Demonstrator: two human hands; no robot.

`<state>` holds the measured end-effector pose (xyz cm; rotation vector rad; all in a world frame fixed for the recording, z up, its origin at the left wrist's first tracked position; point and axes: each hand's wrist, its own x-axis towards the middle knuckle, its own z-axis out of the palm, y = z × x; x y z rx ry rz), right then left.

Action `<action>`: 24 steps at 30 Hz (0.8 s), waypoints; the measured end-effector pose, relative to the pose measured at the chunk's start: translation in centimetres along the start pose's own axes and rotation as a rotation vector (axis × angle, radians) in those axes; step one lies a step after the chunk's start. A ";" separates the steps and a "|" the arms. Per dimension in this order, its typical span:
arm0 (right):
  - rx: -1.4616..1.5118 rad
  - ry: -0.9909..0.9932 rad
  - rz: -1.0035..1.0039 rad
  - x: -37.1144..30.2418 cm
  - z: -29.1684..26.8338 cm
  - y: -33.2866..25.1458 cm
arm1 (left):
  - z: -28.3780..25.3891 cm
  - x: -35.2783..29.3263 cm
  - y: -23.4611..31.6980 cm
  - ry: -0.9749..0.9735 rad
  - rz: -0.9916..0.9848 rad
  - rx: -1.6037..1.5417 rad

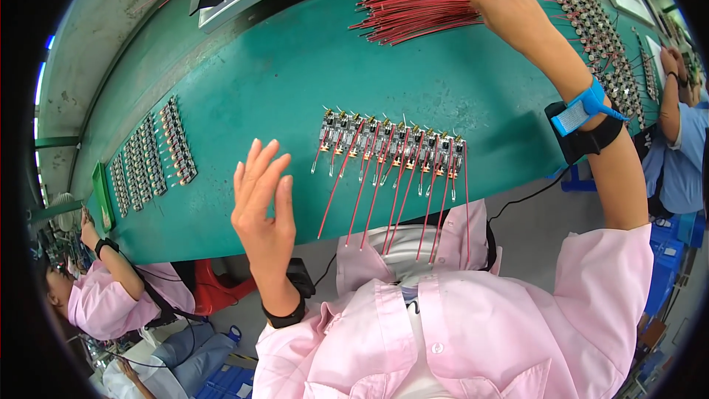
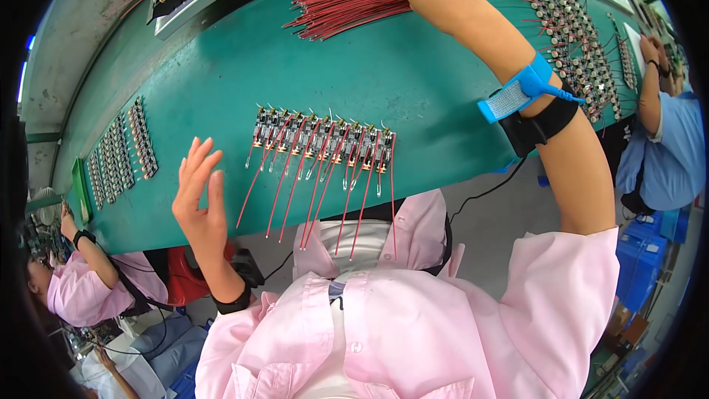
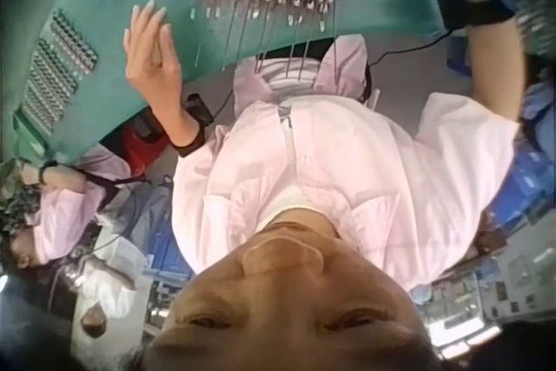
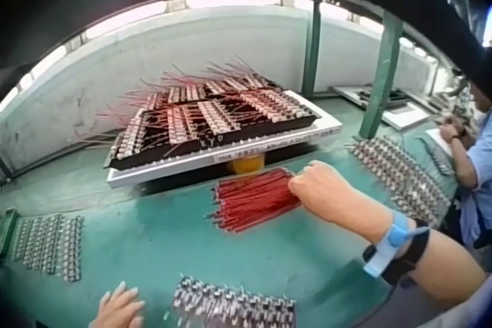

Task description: The person picks up a red wire from a pile and inserts it into a circuit board, repeating the process for several slots. Finally, they pick up the completed circuit board and place it onto a tray with other boards.

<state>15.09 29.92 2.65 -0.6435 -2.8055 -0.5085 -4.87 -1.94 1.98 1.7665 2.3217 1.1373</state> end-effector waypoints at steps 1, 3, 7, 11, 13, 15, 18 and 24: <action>0.015 0.024 0.008 -0.1 -0.2 0.0 | -0.4 0.3 0.1 -0.017 0.003 0.039; 0.038 0.066 0.027 -0.4 -0.6 -0.1 | -1.0 1.0 0.2 -0.033 -0.001 0.074; 0.340 0.202 0.174 -0.4 -1.9 -1.0 | -2.0 2.8 0.7 -0.151 0.068 0.153; 1.260 -0.040 0.426 0.9 -4.8 -4.9 | -2.7 4.6 1.0 -0.171 0.152 0.188; 1.492 -0.095 0.398 1.3 -6.4 -7.3 | -2.4 5.4 1.4 -0.160 0.136 0.009; 1.720 -0.151 0.358 1.6 -7.6 -8.9 | -1.8 6.4 2.0 -0.139 0.132 -0.077; 1.941 -0.291 0.360 2.3 -8.6 -10.6 | -0.7 7.7 2.6 -0.220 0.113 -0.281; 1.870 -0.250 0.310 3.5 -8.3 -12.6 | -0.2 8.3 2.4 -0.295 -0.096 -0.613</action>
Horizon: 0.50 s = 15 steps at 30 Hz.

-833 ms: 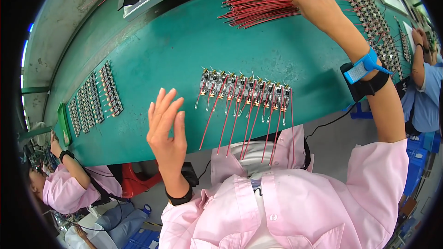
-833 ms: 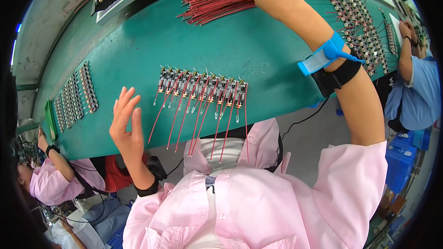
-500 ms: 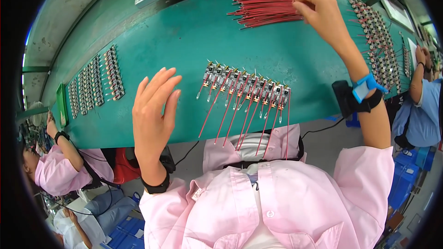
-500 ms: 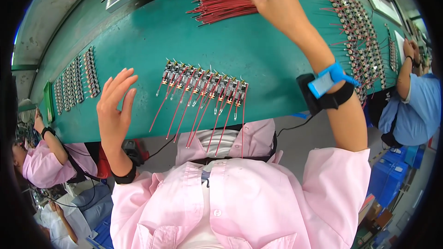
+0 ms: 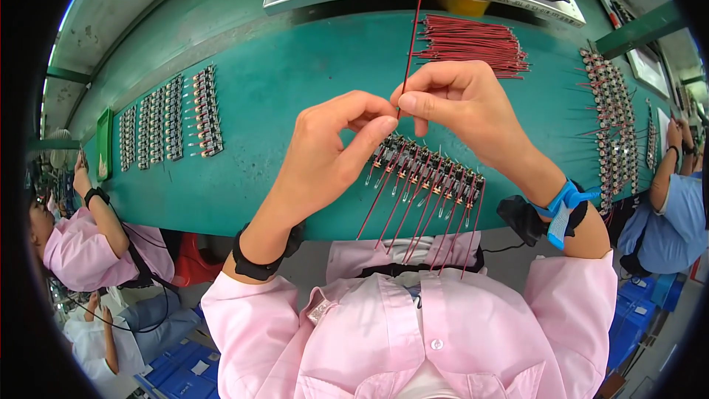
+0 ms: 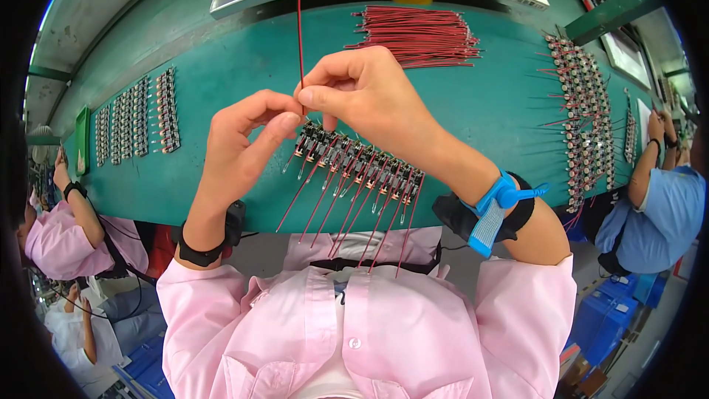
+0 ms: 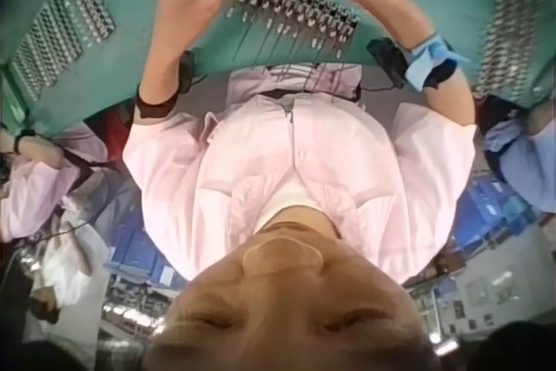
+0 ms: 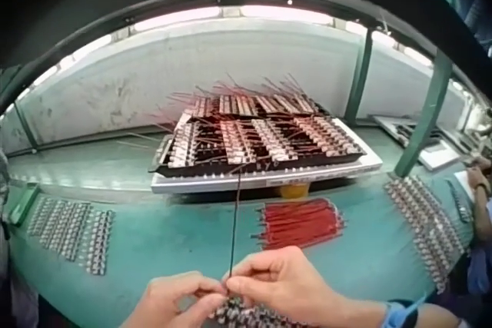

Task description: The person picks up a red wire from a pile and inserts it into a circuit board, repeating the process for several slots. Finally, they pick up the completed circuit board and place it onto a tray with other boards.

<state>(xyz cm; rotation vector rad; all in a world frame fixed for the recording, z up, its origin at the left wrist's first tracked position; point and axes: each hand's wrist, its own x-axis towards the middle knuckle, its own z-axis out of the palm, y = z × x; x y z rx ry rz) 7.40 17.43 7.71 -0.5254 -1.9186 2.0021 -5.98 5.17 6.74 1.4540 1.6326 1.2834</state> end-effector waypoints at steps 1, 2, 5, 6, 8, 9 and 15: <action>-0.030 0.001 -0.016 0.1 0.2 0.0 | 0.0 -0.1 -0.1 0.014 -0.047 -0.084; -0.060 0.002 -0.033 0.1 0.5 0.1 | 0.0 -0.2 -0.2 0.016 -0.056 -0.083; -0.034 0.007 -0.004 0.1 0.9 0.3 | 0.1 -0.5 -0.3 0.038 -0.087 -0.114; -0.024 0.011 0.008 0.1 1.0 0.4 | 0.0 -0.6 -0.4 0.038 -0.092 -0.112; -0.052 0.011 -0.012 0.3 1.2 0.7 | 0.0 -0.8 -0.4 0.053 -0.106 -0.111; -0.085 0.016 -0.033 0.3 1.3 0.8 | 0.1 -0.9 -0.5 0.057 -0.113 -0.114; -0.332 0.016 -0.120 0.3 1.7 1.2 | 0.3 -1.4 -1.0 0.118 -0.036 0.042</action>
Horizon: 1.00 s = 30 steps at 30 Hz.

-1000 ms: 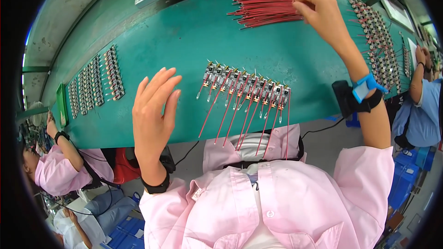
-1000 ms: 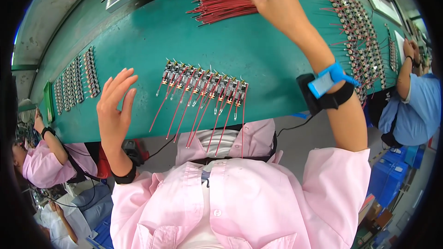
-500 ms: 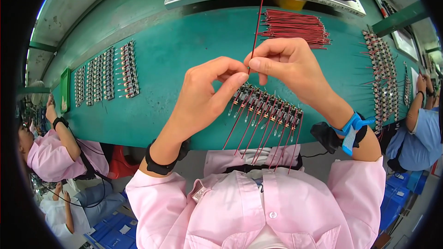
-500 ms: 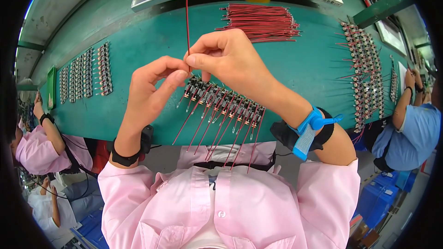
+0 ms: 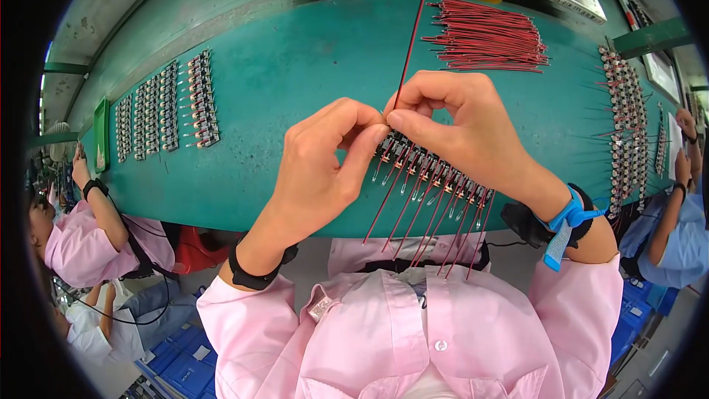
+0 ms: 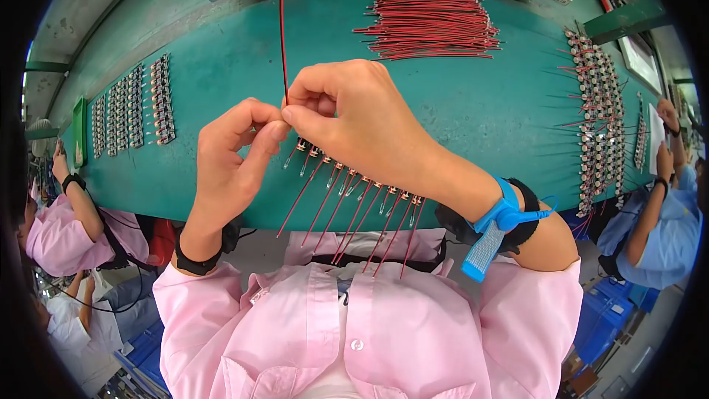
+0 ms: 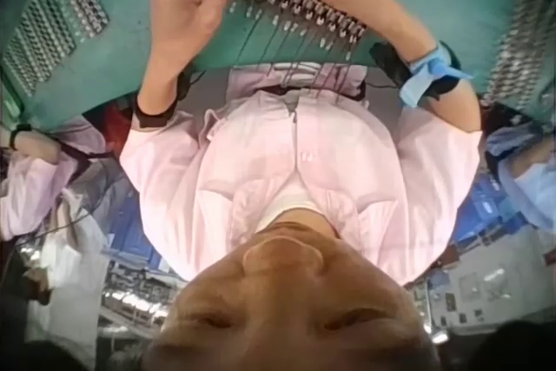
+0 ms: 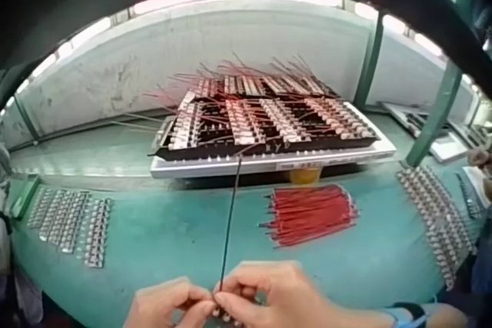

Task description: The person picks up a red wire from a pile and inserts it into a circuit board, repeating the process for several slots. Finally, they pick up the completed circuit board and place it onto a tray with other boards.

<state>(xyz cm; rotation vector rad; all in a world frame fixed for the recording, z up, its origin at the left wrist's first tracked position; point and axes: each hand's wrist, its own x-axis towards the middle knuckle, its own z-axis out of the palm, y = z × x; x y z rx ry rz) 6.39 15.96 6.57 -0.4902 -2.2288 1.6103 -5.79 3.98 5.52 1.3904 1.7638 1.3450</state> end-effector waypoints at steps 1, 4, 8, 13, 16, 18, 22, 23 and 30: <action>-0.009 -0.003 0.005 -0.1 0.0 0.0 | 0.0 -0.1 0.1 0.005 0.010 0.028; -0.029 -0.014 0.019 -0.3 0.3 0.0 | 0.0 -0.6 0.1 0.007 0.027 0.067; -0.004 -0.070 0.098 -0.5 1.0 0.0 | -0.3 -1.6 -0.1 -0.016 0.048 0.096; -0.095 -0.079 0.119 -0.4 0.2 1.4 | -0.7 -3.7 -1.4 -0.023 0.088 0.263; -0.162 0.015 0.237 0.0 -1.1 3.2 | 0.2 -4.4 -2.8 -0.053 0.149 0.360; -0.225 0.011 0.242 0.1 -0.5 3.5 | 0.7 -5.6 -3.5 -0.034 0.131 0.456; -0.232 0.078 0.232 -0.4 0.1 4.4 | 1.8 -6.5 -4.5 -0.038 0.088 0.418; -0.222 0.110 0.222 -0.5 0.2 4.6 | 1.9 -6.4 -4.6 -0.043 0.095 0.409; -0.281 0.207 0.170 -1.2 1.7 4.8 | 1.6 -6.5 -4.8 -0.178 0.147 0.466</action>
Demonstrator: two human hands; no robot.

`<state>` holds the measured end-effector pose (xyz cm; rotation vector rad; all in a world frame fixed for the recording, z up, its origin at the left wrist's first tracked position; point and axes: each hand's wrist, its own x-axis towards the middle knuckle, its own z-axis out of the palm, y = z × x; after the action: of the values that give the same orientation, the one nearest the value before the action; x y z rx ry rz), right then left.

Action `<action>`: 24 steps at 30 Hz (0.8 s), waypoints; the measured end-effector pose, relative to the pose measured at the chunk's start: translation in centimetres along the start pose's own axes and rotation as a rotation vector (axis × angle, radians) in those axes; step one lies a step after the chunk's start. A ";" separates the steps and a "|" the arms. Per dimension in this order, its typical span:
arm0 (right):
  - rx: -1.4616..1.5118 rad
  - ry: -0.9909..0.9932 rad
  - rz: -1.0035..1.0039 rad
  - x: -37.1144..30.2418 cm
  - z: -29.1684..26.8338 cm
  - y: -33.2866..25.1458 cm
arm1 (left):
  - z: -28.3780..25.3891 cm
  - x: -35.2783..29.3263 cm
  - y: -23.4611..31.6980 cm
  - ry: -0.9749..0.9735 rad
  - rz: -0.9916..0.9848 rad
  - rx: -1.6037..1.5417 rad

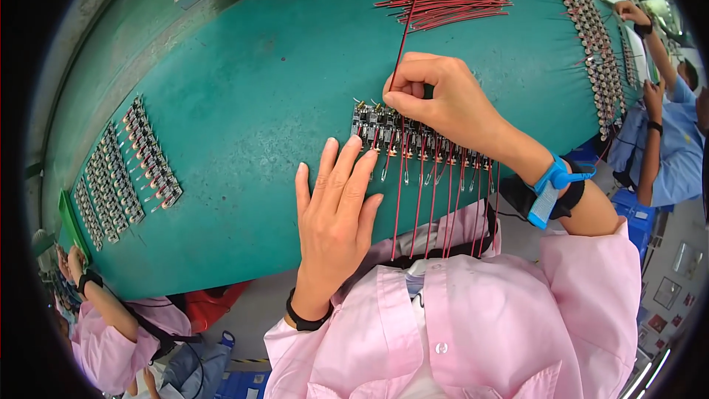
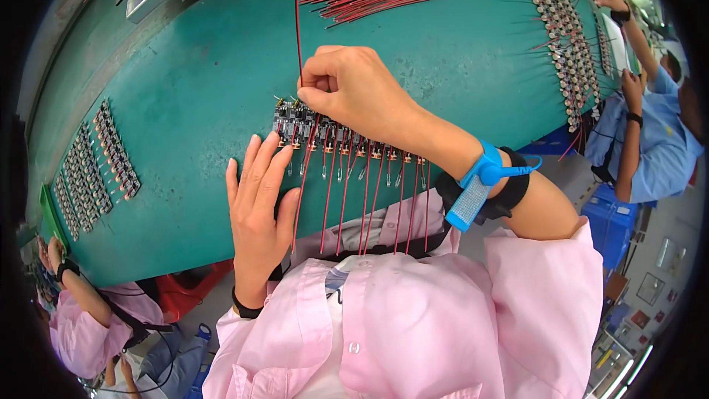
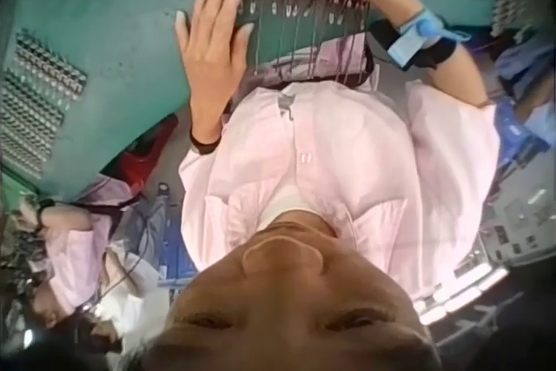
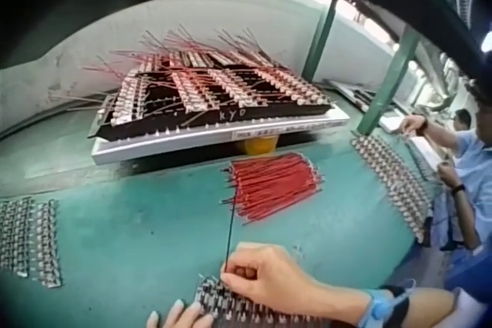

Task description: The person picks up a red wire from a pile and inserts it into a circuit board, repeating the process for several slots. Finally, they pick up the completed circuit board and place it onto a tray with other boards.

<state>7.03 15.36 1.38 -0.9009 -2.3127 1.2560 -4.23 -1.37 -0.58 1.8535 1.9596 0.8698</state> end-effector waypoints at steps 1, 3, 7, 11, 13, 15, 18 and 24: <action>-0.005 0.004 -0.002 0.0 0.1 -0.1 | 0.0 0.0 0.0 0.002 0.003 -0.010; -0.030 0.012 -0.005 -0.1 0.1 0.0 | 0.0 0.0 -0.1 -0.006 0.012 -0.011; -0.059 0.020 -0.026 -0.1 0.0 -0.1 | -0.1 0.0 -0.2 -0.009 0.022 -0.003; -0.074 0.014 -0.026 -0.1 0.0 -0.2 | -0.1 0.0 -0.3 -0.012 0.023 0.003; -0.103 0.011 -0.027 -0.1 0.1 -0.3 | -0.1 0.0 -0.3 -0.013 0.020 0.007; -0.103 0.017 -0.029 -0.1 0.1 -0.2 | 0.0 0.0 -0.3 -0.018 0.027 0.010; -0.105 0.029 -0.036 -0.2 0.2 -0.2 | -0.1 0.1 -0.1 -0.023 0.019 0.004; -0.130 0.047 -0.102 -0.3 0.3 0.1 | -0.1 0.2 0.0 -0.030 0.001 -0.027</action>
<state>7.06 15.03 1.16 -0.8331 -2.3934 1.0432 -4.35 -1.21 -0.50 1.8422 1.9204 0.8597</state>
